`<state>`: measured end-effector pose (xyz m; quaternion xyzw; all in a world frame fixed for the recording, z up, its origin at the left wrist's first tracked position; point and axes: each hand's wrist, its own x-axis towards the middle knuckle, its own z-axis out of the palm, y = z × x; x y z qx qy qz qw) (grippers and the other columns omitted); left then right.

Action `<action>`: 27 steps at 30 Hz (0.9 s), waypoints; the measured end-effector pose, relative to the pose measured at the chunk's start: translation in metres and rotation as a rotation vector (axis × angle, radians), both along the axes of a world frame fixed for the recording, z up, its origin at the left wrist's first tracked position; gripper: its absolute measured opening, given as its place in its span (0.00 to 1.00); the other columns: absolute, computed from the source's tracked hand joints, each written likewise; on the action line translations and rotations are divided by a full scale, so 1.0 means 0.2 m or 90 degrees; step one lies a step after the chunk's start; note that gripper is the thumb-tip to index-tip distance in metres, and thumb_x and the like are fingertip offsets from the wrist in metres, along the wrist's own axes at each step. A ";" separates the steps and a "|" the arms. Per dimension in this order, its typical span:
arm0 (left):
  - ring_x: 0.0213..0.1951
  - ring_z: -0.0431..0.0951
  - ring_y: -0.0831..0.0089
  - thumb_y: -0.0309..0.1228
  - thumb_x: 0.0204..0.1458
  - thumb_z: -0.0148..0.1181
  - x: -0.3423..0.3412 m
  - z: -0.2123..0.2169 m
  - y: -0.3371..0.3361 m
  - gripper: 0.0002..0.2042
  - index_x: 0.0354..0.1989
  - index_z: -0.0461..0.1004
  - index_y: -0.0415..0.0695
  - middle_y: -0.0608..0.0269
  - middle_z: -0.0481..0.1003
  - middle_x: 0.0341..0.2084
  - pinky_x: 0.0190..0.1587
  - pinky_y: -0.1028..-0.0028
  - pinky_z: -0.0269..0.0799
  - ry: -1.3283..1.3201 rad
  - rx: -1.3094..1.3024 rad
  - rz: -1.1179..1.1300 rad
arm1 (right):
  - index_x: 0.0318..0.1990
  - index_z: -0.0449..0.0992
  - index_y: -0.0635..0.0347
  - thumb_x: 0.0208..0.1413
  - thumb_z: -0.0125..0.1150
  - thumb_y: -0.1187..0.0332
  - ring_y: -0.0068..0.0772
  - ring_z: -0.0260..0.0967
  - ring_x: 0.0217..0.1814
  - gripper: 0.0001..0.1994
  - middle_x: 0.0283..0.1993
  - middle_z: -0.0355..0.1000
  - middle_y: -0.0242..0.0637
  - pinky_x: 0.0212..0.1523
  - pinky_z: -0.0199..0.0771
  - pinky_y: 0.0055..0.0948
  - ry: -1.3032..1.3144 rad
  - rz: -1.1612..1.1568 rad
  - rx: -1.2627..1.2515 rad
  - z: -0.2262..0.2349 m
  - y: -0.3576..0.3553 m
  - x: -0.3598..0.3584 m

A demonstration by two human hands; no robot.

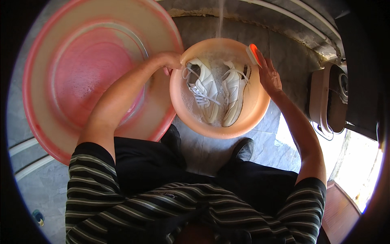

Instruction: The person scrubs a pair of white sneakers with an orange brush and water in a small basin, then rinses them under a running tap. They repeat the process for the second shoe, scrubbing the upper, sole, and laces before rinsing again.

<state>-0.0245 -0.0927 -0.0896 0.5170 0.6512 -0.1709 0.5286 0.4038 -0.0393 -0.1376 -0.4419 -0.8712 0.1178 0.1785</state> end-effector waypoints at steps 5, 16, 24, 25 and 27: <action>0.38 0.85 0.62 0.36 0.60 0.56 0.07 0.06 0.00 0.18 0.53 0.75 0.36 0.49 0.82 0.41 0.36 0.67 0.86 0.025 -0.001 -0.019 | 0.77 0.48 0.41 0.62 0.55 0.76 0.54 0.73 0.51 0.38 0.53 0.68 0.44 0.47 0.78 0.47 -0.026 0.001 0.012 0.00 -0.01 0.02; 0.38 0.84 0.61 0.37 0.59 0.55 0.04 0.00 0.00 0.20 0.59 0.72 0.47 0.53 0.81 0.41 0.33 0.64 0.85 0.005 0.013 -0.011 | 0.78 0.46 0.38 0.61 0.57 0.76 0.53 0.74 0.49 0.41 0.53 0.69 0.45 0.48 0.82 0.42 -0.052 0.005 0.021 -0.04 0.01 0.03; 0.38 0.84 0.62 0.37 0.59 0.55 0.03 -0.01 0.01 0.20 0.59 0.72 0.45 0.51 0.81 0.42 0.33 0.67 0.85 0.028 -0.013 -0.030 | 0.77 0.49 0.37 0.62 0.55 0.76 0.57 0.73 0.53 0.38 0.57 0.67 0.44 0.48 0.79 0.50 -0.037 -0.020 -0.028 -0.01 0.00 0.01; 0.38 0.84 0.61 0.37 0.59 0.55 0.03 -0.01 0.01 0.20 0.59 0.72 0.44 0.51 0.81 0.43 0.33 0.66 0.85 0.023 -0.010 -0.028 | 0.77 0.49 0.37 0.62 0.55 0.76 0.57 0.73 0.53 0.38 0.57 0.67 0.44 0.48 0.79 0.50 -0.033 -0.016 -0.020 -0.02 0.00 0.02; 0.38 0.84 0.61 0.37 0.60 0.55 0.04 0.00 0.01 0.20 0.59 0.72 0.44 0.50 0.81 0.43 0.33 0.66 0.85 0.011 0.002 -0.025 | 0.77 0.49 0.38 0.62 0.55 0.75 0.57 0.73 0.52 0.38 0.57 0.67 0.44 0.49 0.79 0.50 -0.024 -0.010 -0.003 -0.02 0.01 0.03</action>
